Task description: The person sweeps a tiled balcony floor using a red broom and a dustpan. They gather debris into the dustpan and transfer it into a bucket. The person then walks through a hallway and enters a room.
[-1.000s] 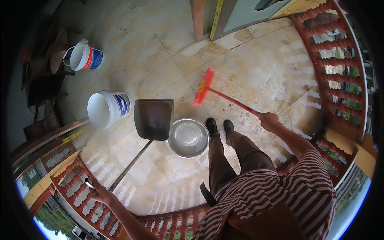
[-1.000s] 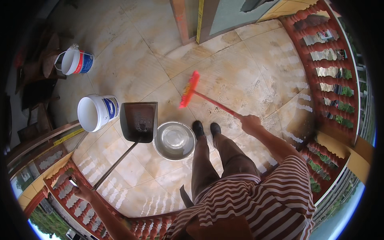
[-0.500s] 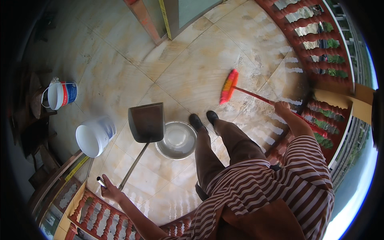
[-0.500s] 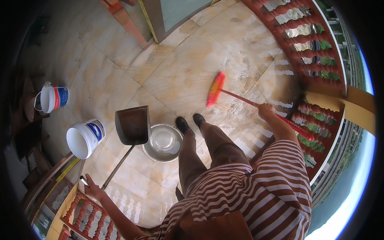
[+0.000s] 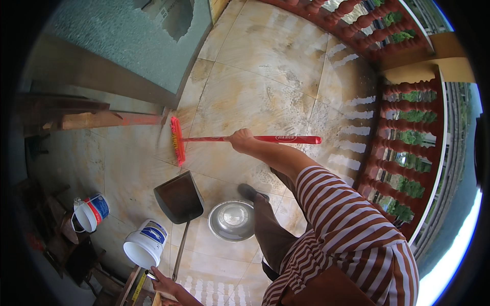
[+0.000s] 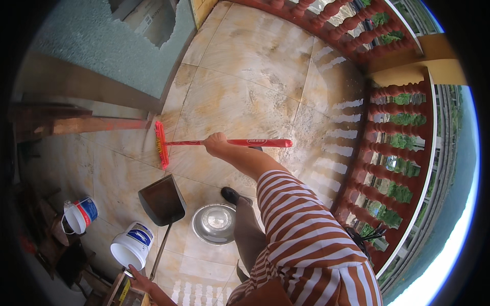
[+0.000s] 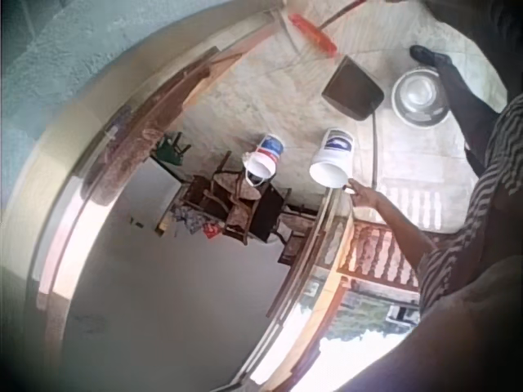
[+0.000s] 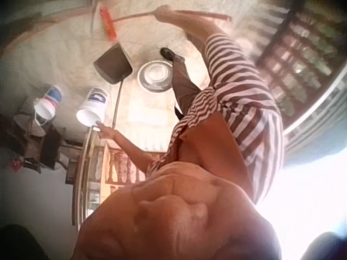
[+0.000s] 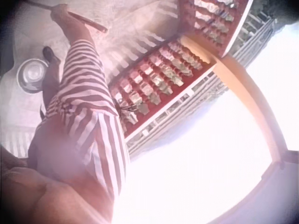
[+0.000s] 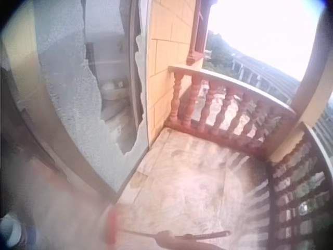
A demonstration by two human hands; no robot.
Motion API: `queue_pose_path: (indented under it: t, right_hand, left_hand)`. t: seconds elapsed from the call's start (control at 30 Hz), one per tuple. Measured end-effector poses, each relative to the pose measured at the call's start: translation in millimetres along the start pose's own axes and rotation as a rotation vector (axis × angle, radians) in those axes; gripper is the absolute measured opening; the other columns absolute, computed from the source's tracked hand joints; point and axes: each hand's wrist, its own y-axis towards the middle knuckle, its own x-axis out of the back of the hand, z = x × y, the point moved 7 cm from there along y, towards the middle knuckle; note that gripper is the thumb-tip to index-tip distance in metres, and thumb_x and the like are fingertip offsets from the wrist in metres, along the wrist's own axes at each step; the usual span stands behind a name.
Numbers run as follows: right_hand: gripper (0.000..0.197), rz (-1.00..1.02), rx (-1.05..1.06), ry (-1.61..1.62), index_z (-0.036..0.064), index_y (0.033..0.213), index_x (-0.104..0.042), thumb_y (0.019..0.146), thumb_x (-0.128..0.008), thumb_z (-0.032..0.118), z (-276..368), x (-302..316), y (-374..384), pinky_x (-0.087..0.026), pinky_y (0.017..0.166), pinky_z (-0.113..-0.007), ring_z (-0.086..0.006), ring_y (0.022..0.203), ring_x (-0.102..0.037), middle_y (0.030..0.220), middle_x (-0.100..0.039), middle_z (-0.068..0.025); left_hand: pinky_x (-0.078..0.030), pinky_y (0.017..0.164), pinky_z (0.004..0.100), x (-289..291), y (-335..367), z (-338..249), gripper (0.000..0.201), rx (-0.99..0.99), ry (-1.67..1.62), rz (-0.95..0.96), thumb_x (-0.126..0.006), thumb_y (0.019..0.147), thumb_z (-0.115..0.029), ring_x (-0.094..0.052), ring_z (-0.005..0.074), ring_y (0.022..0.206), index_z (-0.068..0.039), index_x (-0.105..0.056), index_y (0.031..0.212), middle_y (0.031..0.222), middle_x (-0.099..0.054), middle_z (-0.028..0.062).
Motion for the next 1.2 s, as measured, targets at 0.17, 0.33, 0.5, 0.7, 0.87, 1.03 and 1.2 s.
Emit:
queue_pose_path:
  t: [0.17,0.33,0.5,0.7,0.87,1.03,1.2]
  right_hand:
    - [0.054,0.006,-0.158,0.054,0.0413,0.133,-0.046,0.089,-0.050,0.011,-182.1,-4.1,-37.7,-0.050,0.075,-0.036,-0.0256,0.096,-0.065,0.104,-0.066,-0.0066]
    - [0.058,0.098,-0.545,0.146,0.0517,0.136,-0.036,0.090,-0.052,0.020,-407.1,-27.4,-212.3,-0.050,0.076,-0.040,-0.0277,0.090,-0.065,0.095,-0.066,-0.0101]
    - [0.052,0.057,-0.938,0.382,0.0441,0.134,-0.044,0.090,-0.047,0.017,-509.6,-82.7,-355.8,-0.050,0.079,-0.039,-0.0254,0.097,-0.064,0.104,-0.066,-0.0079]
    - [0.048,-0.190,-1.320,1.504,0.0328,0.135,-0.048,0.091,-0.040,0.014,-482.7,-184.2,-481.5,-0.044,0.038,-0.037,-0.0212,0.040,-0.052,0.063,-0.055,-0.0107]
    - [0.034,-0.635,-1.642,2.288,0.0145,0.120,-0.052,0.089,-0.041,0.008,-431.2,-277.1,-521.6,-0.033,0.029,-0.039,-0.0210,0.032,-0.041,0.051,-0.042,-0.0089]
    - [0.018,-0.876,-1.771,2.347,0.0055,0.098,-0.049,0.082,-0.044,-0.001,-469.9,-357.9,-542.6,-0.032,0.030,-0.040,-0.0226,0.033,-0.041,0.051,-0.044,-0.0105]
    - [0.023,-0.811,-1.939,2.321,0.0081,0.103,-0.050,0.083,-0.041,0.002,-496.9,-423.7,-575.7,-0.031,0.031,-0.040,-0.0224,0.034,-0.042,0.050,-0.045,-0.0102]
  left_hand:
    - [-0.049,0.058,0.0426,-45.2,-24.0,-89.0,0.054,-0.210,0.007,0.111,-0.067,0.085,-0.040,-0.062,0.0273,0.066,0.014,-0.064,0.088,0.074,-0.065,0.0210]
    - [-0.047,0.063,0.0451,-114.2,-69.8,-218.6,0.049,-0.411,0.109,0.127,-0.066,0.085,-0.035,-0.059,0.0326,0.063,0.014,-0.064,0.084,0.074,-0.064,0.0251]
    - [-0.046,0.057,0.0402,-208.4,-97.2,-313.7,0.043,-0.638,-0.068,0.280,-0.068,0.084,-0.031,-0.058,0.0278,0.057,0.011,-0.065,0.080,0.067,-0.063,0.0225]
    - [-0.045,0.056,0.0377,-328.2,-215.5,-461.5,0.044,-0.765,-0.182,0.639,-0.069,0.084,-0.030,-0.055,0.0198,0.058,0.013,-0.064,0.079,0.068,-0.065,0.0172]
    - [-0.040,0.050,0.0359,-397.8,-360.2,-582.2,0.049,-0.931,-0.143,0.899,-0.070,0.085,-0.033,-0.044,0.0153,0.055,0.012,-0.058,0.071,0.062,-0.057,0.0096]
    - [-0.036,0.044,0.0342,-479.6,-471.6,-671.4,0.048,-0.995,-0.038,1.080,-0.070,0.085,-0.036,-0.041,0.0156,0.053,0.004,-0.051,0.065,0.059,-0.049,0.0050]
    - [-0.018,0.038,0.0262,-555.8,-572.4,-734.8,0.048,-1.012,-0.090,1.164,-0.072,0.083,-0.038,-0.024,0.0064,0.042,-0.013,-0.035,0.064,0.052,-0.027,-0.0059]
